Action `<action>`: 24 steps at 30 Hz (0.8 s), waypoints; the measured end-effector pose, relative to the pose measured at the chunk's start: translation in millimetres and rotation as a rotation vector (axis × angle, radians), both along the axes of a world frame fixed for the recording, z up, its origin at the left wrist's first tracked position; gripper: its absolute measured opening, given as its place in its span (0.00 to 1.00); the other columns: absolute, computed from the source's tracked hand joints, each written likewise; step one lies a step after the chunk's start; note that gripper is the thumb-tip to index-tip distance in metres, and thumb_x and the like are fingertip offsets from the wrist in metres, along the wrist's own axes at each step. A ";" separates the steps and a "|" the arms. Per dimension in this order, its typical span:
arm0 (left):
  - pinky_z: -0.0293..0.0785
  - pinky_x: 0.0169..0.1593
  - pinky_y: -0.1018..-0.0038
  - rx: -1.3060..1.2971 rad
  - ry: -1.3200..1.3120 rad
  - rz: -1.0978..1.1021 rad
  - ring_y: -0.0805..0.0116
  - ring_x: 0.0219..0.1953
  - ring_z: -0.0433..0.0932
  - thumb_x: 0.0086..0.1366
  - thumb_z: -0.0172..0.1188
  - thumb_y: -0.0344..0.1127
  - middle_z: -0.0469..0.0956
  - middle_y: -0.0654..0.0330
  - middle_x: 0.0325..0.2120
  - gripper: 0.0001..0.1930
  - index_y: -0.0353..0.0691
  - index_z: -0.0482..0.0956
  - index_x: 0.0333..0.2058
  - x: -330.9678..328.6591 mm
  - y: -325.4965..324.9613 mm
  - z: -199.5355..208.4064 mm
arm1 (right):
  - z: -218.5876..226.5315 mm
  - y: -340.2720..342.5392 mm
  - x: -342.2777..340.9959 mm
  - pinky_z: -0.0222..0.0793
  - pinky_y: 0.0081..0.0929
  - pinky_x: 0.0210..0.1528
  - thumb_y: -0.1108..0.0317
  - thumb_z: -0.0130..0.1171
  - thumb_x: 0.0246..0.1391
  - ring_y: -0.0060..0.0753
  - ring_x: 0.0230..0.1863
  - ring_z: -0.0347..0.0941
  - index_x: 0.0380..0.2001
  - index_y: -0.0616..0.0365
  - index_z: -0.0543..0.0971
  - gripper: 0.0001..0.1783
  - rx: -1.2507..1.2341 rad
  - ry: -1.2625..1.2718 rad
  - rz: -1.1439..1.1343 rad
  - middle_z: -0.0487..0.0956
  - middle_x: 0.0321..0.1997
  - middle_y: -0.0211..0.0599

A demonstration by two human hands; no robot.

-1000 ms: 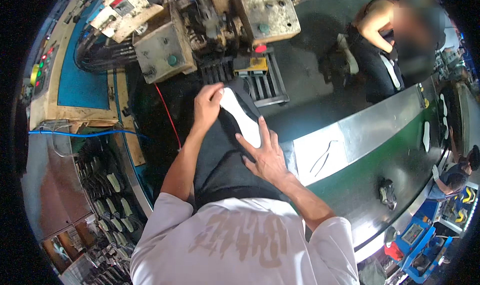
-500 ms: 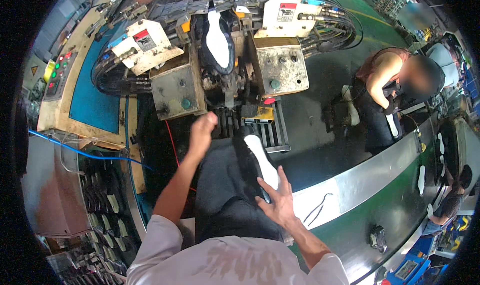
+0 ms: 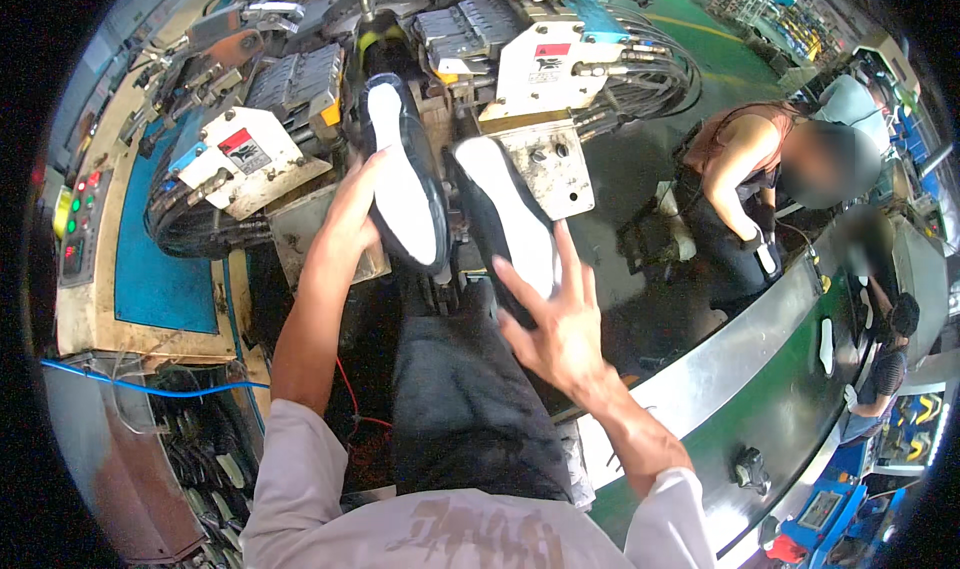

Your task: Operating an industrial machine to attach and shape the uppers and soles of shoes.

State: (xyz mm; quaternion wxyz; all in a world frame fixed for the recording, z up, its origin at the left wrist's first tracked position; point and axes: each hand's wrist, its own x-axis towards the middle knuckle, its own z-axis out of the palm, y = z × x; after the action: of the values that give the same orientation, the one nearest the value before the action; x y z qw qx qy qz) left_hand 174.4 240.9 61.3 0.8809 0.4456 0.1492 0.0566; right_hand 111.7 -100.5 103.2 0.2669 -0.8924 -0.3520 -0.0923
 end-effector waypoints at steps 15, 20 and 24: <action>0.82 0.62 0.35 -0.420 -0.189 -0.083 0.26 0.60 0.82 0.76 0.43 0.78 0.75 0.26 0.64 0.54 0.31 0.60 0.77 -204.7 -16.5 26.1 | -50.9 156.6 80.1 0.72 0.61 0.73 0.55 0.76 0.57 0.80 0.71 0.65 0.74 0.25 0.77 0.40 0.008 -0.129 0.016 0.48 0.86 0.69; 0.82 0.61 0.33 -0.534 -0.192 -0.122 0.26 0.59 0.83 0.77 0.52 0.72 0.79 0.35 0.62 0.48 0.32 0.64 0.75 -230.5 -25.8 7.6 | -56.1 173.8 62.4 0.51 0.68 0.83 0.56 0.73 0.60 0.89 0.80 0.49 0.79 0.42 0.71 0.45 -0.062 -0.337 0.020 0.48 0.83 0.81; 0.85 0.59 0.37 -0.491 -0.072 0.017 0.28 0.57 0.85 0.77 0.47 0.75 0.77 0.27 0.63 0.49 0.31 0.66 0.75 -248.8 -49.2 -5.9 | -74.0 173.1 49.0 0.44 0.69 0.84 0.61 0.70 0.61 0.86 0.84 0.43 0.79 0.56 0.67 0.45 0.038 -0.284 0.117 0.49 0.83 0.81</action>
State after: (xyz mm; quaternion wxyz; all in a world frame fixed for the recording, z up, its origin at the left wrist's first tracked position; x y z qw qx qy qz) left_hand -74.3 191.7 55.4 0.9670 0.2146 0.1307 0.0421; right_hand 160.7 72.6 29.2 0.2361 -0.8432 -0.4358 -0.2083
